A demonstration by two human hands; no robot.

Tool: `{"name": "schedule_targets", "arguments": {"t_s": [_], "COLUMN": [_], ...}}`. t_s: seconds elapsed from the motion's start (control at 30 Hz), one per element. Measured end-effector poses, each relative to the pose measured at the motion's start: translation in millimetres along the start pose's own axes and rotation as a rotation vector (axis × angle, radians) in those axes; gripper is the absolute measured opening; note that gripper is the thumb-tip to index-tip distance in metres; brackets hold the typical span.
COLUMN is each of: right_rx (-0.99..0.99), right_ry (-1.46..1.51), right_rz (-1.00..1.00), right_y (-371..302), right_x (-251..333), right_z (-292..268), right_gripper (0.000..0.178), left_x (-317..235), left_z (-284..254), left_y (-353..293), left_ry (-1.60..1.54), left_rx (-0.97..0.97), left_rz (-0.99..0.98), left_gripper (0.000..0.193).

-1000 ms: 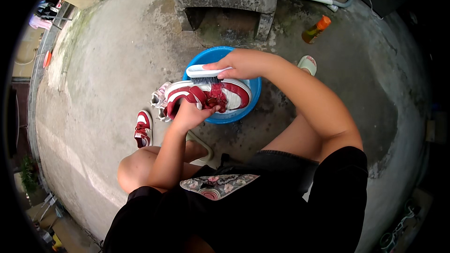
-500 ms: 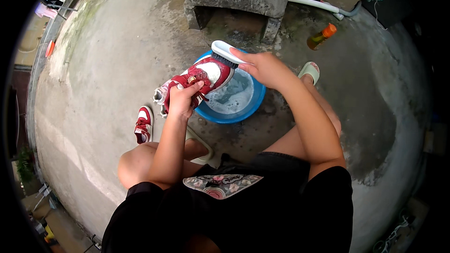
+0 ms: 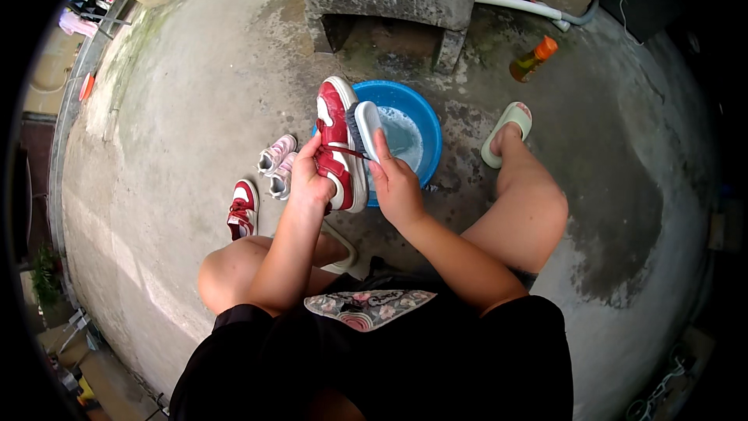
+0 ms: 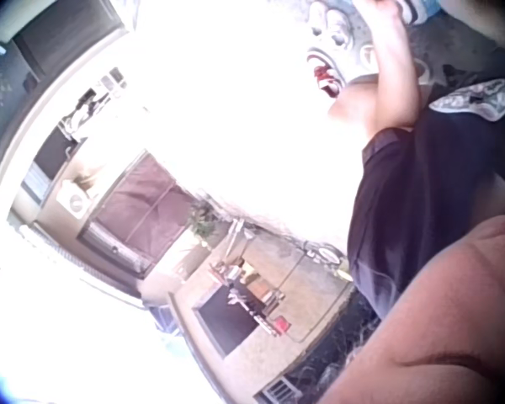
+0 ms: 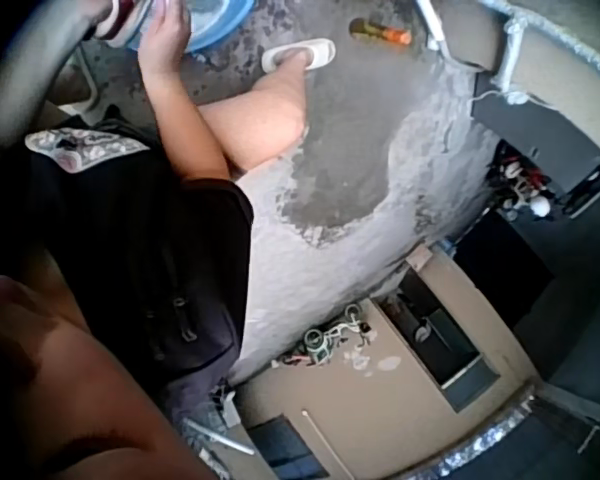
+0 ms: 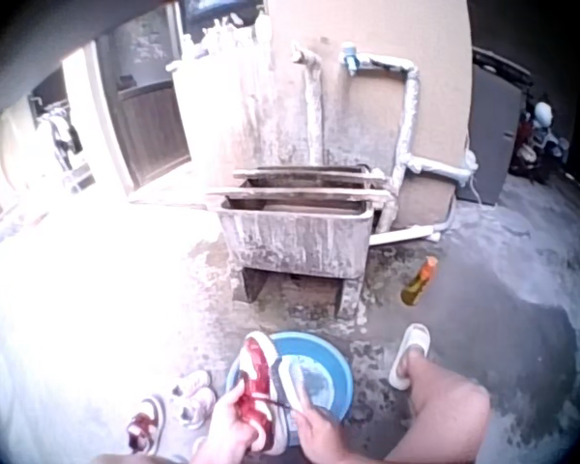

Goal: The person scrubs a red and white sneaker with a white brush and soapy water in a blue basin. They then rinse the shoe under a running tap and place it on a wooden rack.

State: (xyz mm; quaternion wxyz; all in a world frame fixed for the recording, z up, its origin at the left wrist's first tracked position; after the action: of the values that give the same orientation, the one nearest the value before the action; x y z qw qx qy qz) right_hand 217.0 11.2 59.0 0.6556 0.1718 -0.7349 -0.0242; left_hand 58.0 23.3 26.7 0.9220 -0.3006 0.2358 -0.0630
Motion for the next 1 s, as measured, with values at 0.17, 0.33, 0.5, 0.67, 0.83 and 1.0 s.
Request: {"name": "schedule_targets", "arguments": {"t_s": [0.17, 0.33, 0.5, 0.67, 0.83, 1.0], "right_rx": [-0.058, -0.106, 0.058, 0.287, 0.56, 0.77], "right_ry": [-0.023, -0.009, -0.143, -0.125, -0.034, -0.115], "right_rz": [-0.073, -0.22, -0.191, 0.001, 0.104, 0.198], "right_y": [-17.6, 46.9, 70.7, 87.3, 112.6, 123.2], "right_x": [-5.6, 6.0, 8.5, -3.7, 6.7, 10.6], "right_z": [10.3, 2.5, -28.9, -68.4, -97.0, -100.5], "right_gripper": [0.058, 0.056, 0.055, 0.052, 0.048, 0.05], "left_x": [-3.1, -5.0, -5.1, -9.9, -13.6, -8.5], "left_z": [6.7, 22.5, 20.4, 23.4, 34.6, 50.7], "left_y": [-2.7, -17.7, -17.8, -20.9, -28.4, -40.3], "left_ry": [-0.015, 0.126, 0.342, 0.758, 1.202, 1.545], "left_rx": [0.008, 0.001, 0.037, 0.007, 0.059, 0.147], "left_rz": [0.046, 0.126, 0.123, 0.245, 0.412, 0.499], "left_gripper": [0.029, 0.029, 0.03, 0.034, 0.029, 0.027]}}
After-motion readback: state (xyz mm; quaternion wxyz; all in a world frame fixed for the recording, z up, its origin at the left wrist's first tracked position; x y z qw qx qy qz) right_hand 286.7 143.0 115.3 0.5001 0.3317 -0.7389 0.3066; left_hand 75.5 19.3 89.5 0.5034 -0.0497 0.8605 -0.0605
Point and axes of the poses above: each hand's wrist, its own y-axis towards the middle knuckle, its own z-axis out of the palm, x = y × z, the point moved 5 cm from there along y, towards the middle knuckle, and after that the axes turned 15 degrees about y, right-handed, at the moved point
